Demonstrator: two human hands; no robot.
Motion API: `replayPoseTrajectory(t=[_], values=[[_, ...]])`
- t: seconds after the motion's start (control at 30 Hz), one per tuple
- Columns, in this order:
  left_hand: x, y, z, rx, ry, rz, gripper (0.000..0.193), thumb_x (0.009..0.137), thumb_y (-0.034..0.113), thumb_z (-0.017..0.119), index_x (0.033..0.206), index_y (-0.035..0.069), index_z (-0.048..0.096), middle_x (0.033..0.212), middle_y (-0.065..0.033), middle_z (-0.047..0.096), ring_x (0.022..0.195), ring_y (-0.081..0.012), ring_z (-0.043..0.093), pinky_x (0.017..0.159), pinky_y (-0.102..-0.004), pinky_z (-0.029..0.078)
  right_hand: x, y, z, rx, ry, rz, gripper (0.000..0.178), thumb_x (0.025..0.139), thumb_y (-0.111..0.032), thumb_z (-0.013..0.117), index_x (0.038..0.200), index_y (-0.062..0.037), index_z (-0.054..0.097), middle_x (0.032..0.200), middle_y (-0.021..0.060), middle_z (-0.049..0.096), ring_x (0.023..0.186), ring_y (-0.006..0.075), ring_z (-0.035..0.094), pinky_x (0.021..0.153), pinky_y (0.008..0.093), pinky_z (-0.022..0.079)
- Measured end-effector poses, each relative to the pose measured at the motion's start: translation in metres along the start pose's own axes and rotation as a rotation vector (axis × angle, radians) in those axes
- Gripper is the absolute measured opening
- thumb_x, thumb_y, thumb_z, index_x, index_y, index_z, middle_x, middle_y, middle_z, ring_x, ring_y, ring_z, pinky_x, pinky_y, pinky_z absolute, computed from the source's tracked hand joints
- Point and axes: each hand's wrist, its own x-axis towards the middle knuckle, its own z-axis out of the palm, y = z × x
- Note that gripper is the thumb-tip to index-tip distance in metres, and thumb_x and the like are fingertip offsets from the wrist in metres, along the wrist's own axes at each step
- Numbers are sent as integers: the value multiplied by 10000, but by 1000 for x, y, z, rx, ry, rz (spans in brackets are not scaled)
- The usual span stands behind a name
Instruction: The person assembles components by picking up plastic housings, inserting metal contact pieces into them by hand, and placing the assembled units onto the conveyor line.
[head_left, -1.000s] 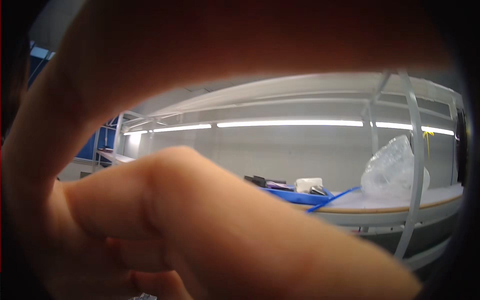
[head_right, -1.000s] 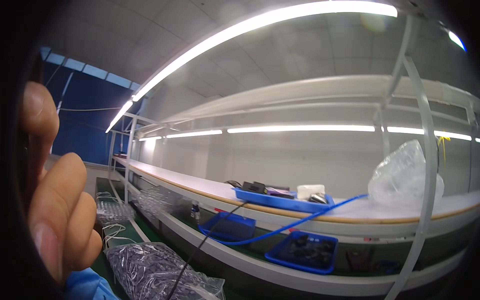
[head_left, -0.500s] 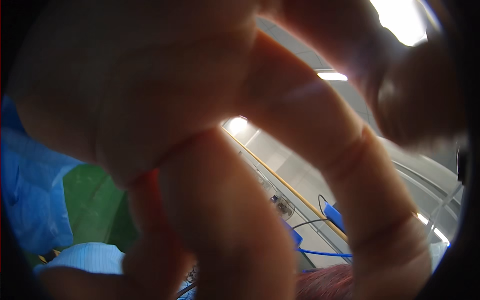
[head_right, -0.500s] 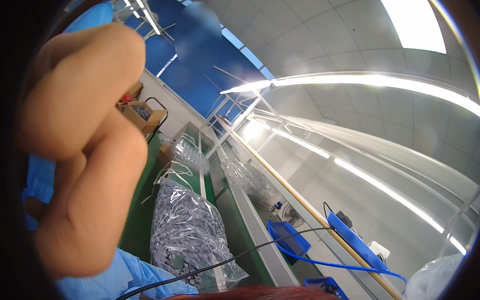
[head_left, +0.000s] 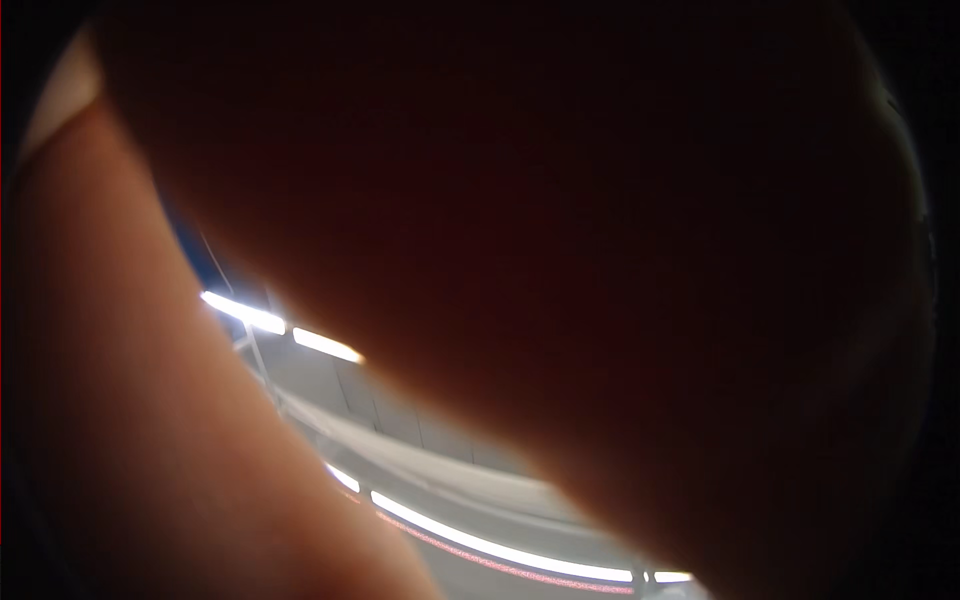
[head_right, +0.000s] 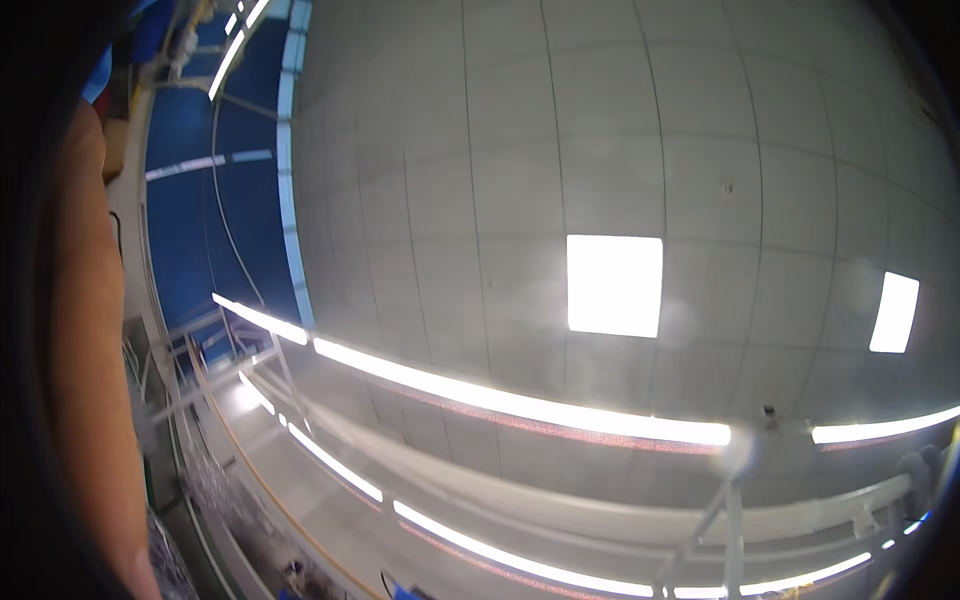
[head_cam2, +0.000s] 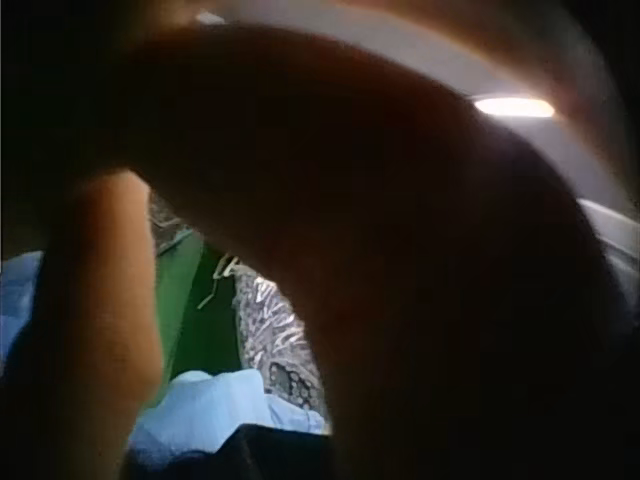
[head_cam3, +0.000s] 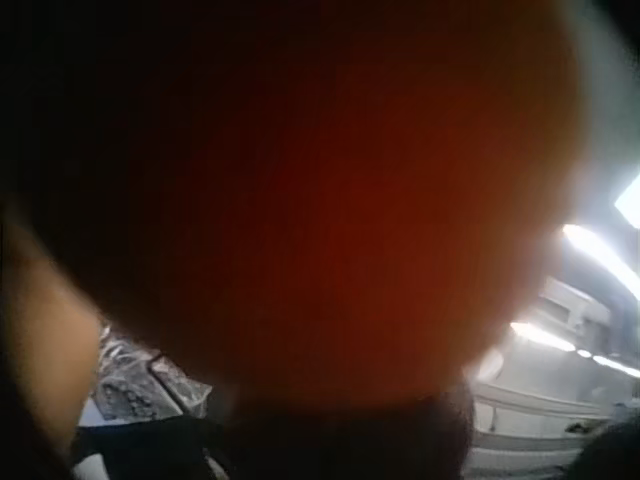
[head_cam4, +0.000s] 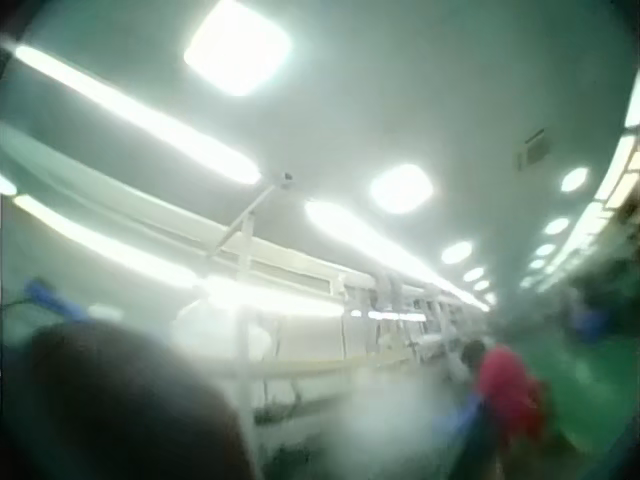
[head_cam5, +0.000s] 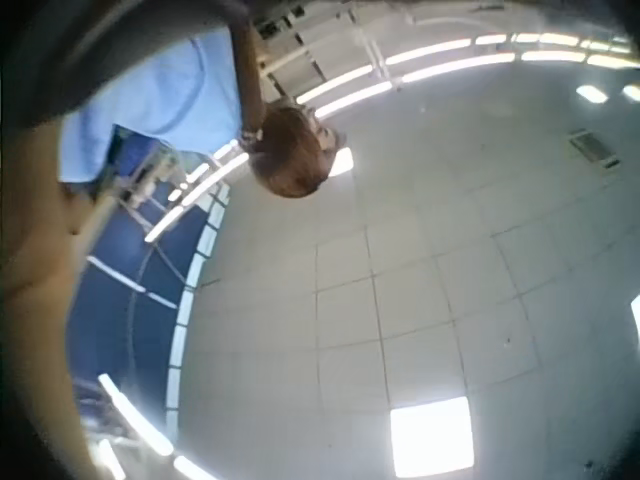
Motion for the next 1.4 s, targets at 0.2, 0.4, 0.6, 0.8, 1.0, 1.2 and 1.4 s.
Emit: replayPoseTrajectory(t=[0.2,0.4,0.6,0.8,1.0,1.2,1.4], values=[[184,-22,-11,-85,40,402,332,863,270,731,1143,98,684,961,-82,691,895,-222,623,772,-393,444,106,51,-172,-244,366,145,165,882,-176,597,799,-51,664,851,134,618,878,303,605,868,453,465],[334,12,39,-312,-37,790,327,871,274,725,1142,95,684,950,-83,690,878,-219,618,757,-389,442,77,118,-325,-489,668,477,164,889,-170,589,795,-53,654,851,130,611,885,299,600,881,455,459],[447,71,8,-427,-30,1071,324,878,278,718,1141,92,684,939,-84,688,861,-216,614,743,-384,441,76,94,-477,-684,909,658,163,895,-164,582,792,-55,645,851,126,604,892,295,594,894,457,454],[445,41,-58,-396,78,1061,321,885,282,712,1140,89,684,928,-85,686,844,-213,610,729,-380,439,151,26,-504,-771,936,598,164,902,-158,575,788,-56,635,851,122,597,898,291,589,908,459,448],[427,13,-106,-373,180,968,318,893,286,705,1139,85,684,917,-85,685,827,-210,605,714,-376,438,223,-28,-508,-839,888,522,166,908,-152,568,785,-58,625,851,118,591,905,287,583,921,461,442],[444,31,-113,-452,216,1051,316,900,290,699,1138,82,684,906,-86,683,810,-207,601,700,-371,436,215,-58,-555,-972,965,609,169,915,-146,560,781,-59,615,850,114,584,912,283,577,934,463,437],[535,111,-101,-548,166,1305,314,908,293,692,1137,79,683,895,-87,681,792,-204,597,686,-367,435,159,-57,-672,-1087,1189,831,172,921,-140,553,778,-61,605,850,110,577,919,279,572,947,465,431]])
